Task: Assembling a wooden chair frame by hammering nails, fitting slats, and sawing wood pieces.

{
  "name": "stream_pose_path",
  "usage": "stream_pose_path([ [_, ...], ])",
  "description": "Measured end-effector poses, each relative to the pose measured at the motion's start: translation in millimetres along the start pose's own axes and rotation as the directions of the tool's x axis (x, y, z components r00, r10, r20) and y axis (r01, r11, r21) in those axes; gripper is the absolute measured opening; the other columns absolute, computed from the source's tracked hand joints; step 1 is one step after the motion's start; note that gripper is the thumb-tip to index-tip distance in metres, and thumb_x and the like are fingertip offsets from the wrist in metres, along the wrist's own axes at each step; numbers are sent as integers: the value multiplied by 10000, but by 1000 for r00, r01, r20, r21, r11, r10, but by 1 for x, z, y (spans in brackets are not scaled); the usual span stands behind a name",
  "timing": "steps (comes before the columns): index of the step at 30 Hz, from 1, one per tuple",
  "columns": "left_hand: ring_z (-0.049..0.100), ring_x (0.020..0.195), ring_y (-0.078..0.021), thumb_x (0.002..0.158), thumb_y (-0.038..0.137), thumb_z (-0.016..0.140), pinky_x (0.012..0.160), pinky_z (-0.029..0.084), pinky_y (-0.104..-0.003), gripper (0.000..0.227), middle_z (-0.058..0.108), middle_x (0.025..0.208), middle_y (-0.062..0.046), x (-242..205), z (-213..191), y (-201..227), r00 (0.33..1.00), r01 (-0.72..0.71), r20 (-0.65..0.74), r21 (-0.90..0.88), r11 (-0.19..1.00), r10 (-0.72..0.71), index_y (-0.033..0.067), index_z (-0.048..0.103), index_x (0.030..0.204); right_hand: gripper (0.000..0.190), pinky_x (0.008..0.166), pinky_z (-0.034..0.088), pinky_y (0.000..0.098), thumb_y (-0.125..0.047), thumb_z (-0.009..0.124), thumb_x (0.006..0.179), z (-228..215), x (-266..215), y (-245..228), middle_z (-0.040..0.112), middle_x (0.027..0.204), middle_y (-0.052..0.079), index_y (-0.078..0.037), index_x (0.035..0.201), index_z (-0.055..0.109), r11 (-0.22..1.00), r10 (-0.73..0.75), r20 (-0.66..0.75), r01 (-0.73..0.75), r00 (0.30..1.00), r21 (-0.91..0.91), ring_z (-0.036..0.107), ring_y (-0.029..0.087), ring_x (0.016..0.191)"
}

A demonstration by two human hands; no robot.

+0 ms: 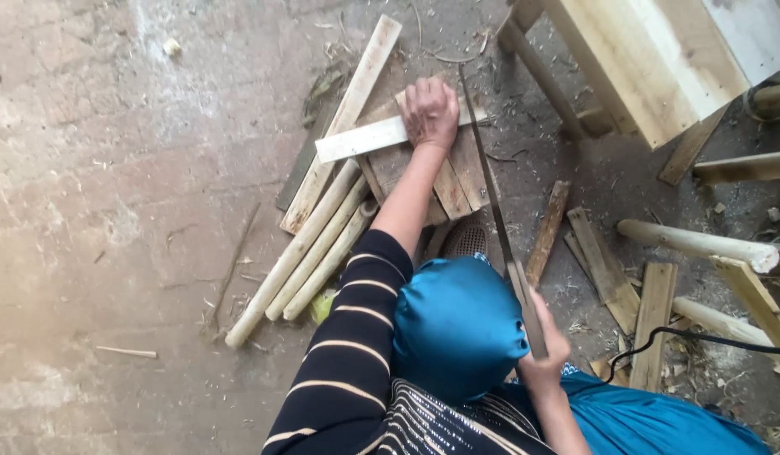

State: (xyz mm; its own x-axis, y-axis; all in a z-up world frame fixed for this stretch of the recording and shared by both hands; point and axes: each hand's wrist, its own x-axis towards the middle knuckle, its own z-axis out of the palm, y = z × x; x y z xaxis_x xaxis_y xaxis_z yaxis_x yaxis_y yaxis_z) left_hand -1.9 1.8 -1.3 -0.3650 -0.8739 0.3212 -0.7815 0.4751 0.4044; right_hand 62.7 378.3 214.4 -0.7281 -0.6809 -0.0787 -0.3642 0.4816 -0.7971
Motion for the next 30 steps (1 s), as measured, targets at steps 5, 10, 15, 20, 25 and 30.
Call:
stream_pose_path([
  [5, 599, 922, -269, 887, 211, 644, 799, 499, -430, 106, 605, 917, -83, 10, 14, -8, 1000, 7, 16, 12, 1000, -7, 118, 619, 844, 549, 916, 584, 320, -91, 686, 929, 7, 17, 19, 726, 1258, 164, -67, 1465, 574, 996, 30, 5, -30, 1000, 87, 741, 230, 1058],
  [10, 607, 914, -278, 882, 201, 653, 816, 511, -442, 115, 608, 884, -88, 20, 15, -14, 1000, 7, -3, 24, 1000, -7, 112, 610, 822, 531, 850, 584, 315, -55, 701, 916, 3, 24, 10, 768, 1174, 167, -56, 1439, 605, 981, 92, 20, -94, 996, 169, 758, 227, 981],
  [15, 606, 962, -285, 881, 220, 678, 866, 521, -426, 94, 640, 964, -68, -8, -5, 4, 998, 38, -42, -128, 991, -43, 127, 677, 896, 575, 749, 580, 318, -69, 741, 850, -15, 2, 3, 756, 1034, 176, -23, 1404, 595, 995, -72, 23, 73, 997, -60, 762, 232, 832],
  [20, 627, 945, -278, 877, 216, 703, 846, 512, -432, 100, 666, 953, -65, 0, -17, 13, 996, 81, 27, -74, 994, -79, 117, 696, 858, 573, 705, 584, 318, -54, 716, 858, -16, -2, -2, 760, 957, 142, -11, 1417, 595, 999, -3, 36, 4, 999, -39, 761, 188, 762],
  [25, 632, 976, -269, 884, 187, 686, 856, 522, -417, 97, 682, 1019, -62, -5, -8, 7, 1000, -17, 10, -67, 998, 18, 97, 675, 851, 538, 954, 590, 362, -44, 673, 963, -7, 23, -7, 709, 1293, 221, -27, 1489, 563, 993, -117, -47, 118, 992, 21, 732, 243, 1122],
  [30, 642, 974, -233, 935, 177, 651, 819, 522, -394, 103, 686, 1058, -73, -2, 1, 5, 997, 9, 75, -55, 998, -5, 93, 683, 886, 505, 913, 571, 313, -21, 673, 952, 54, 130, 4, 741, 1220, 179, -49, 1449, 587, 984, -81, -57, 89, 995, 152, 732, 181, 1057],
])
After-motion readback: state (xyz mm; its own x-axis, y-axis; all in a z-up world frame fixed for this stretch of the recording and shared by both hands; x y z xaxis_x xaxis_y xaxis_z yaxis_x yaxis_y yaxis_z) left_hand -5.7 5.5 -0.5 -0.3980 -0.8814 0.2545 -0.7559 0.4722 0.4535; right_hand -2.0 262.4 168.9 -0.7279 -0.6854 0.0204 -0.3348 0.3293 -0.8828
